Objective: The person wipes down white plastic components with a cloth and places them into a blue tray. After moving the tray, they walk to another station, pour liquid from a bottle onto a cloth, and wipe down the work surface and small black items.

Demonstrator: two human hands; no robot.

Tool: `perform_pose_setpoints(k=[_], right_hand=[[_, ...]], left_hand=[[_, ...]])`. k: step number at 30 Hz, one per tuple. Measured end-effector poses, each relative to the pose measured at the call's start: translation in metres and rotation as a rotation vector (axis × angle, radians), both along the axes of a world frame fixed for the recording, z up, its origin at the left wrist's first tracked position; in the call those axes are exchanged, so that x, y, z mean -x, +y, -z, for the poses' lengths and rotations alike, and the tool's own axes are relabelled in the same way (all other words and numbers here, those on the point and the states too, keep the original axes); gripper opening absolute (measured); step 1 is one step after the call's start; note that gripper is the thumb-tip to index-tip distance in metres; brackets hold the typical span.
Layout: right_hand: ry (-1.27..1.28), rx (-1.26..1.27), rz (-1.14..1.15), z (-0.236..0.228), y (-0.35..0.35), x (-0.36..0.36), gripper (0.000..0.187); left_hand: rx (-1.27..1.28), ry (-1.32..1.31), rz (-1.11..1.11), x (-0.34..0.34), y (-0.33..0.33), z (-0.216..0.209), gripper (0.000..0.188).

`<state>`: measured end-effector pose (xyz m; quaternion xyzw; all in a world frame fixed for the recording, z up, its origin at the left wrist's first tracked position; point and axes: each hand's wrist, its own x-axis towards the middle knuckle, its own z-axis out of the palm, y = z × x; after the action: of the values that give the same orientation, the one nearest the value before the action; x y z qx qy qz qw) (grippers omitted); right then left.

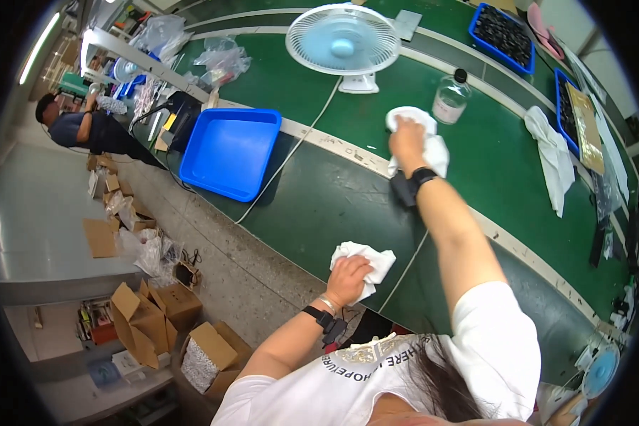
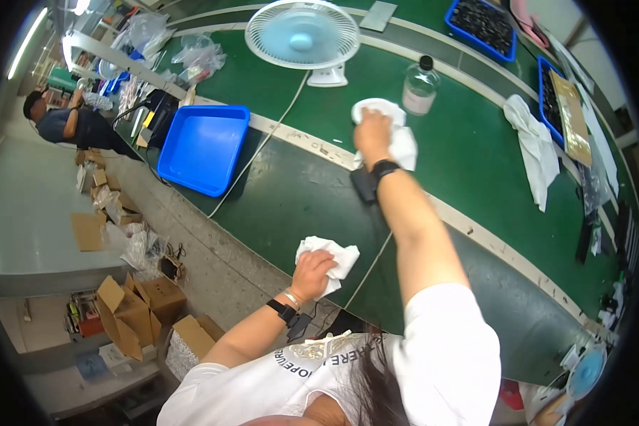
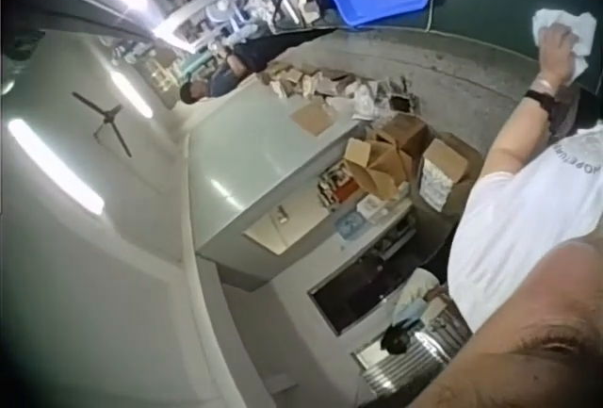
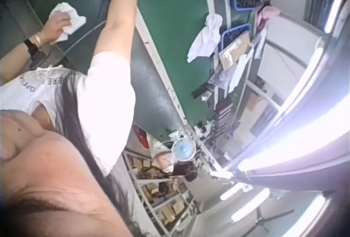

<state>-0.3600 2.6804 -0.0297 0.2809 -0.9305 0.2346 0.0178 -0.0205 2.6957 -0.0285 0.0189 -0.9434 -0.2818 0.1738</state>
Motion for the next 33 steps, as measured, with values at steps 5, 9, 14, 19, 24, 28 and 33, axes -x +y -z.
perform_pose_setpoints(k=[5, 9, 14, 19, 24, 28, 33], right_hand=[[-1.266, 0.396, -0.630, -0.023, -0.063, -0.103, 0.040], [-1.449, 0.271, -1.037, -0.070, -0.040, -0.151, 0.045], [-0.940, 0.606, -0.250, -0.069, -0.004, -0.030, 0.031], [-0.066, 0.179, -0.243, 0.009, -0.041, -0.108, 0.036], [-1.278, 0.180, -1.451, -0.047, -0.034, -0.276, 0.043], [-1.188, 0.599, -0.844, -0.078, 0.065, -0.207, 0.039], [-0.544, 0.680, 0.157, -0.091, 0.279, -0.125, 0.030]], left_hand=[[-0.038, 0.009, 0.009, -0.002, 0.002, 0.003, 0.032], [-0.041, -0.010, -0.032, -0.013, -0.005, 0.006, 0.032], [0.018, -0.001, -0.034, -0.017, -0.008, 0.001, 0.030], [0.006, 0.006, 0.036, -0.007, -0.002, 0.011, 0.026], [-0.373, -0.467, -0.018, -0.025, 0.022, 0.003, 0.023], [-0.500, -0.396, 0.300, -0.077, 0.035, -0.004, 0.019], [-1.222, -0.555, -0.198, -0.056, 0.015, -0.048, 0.027]])
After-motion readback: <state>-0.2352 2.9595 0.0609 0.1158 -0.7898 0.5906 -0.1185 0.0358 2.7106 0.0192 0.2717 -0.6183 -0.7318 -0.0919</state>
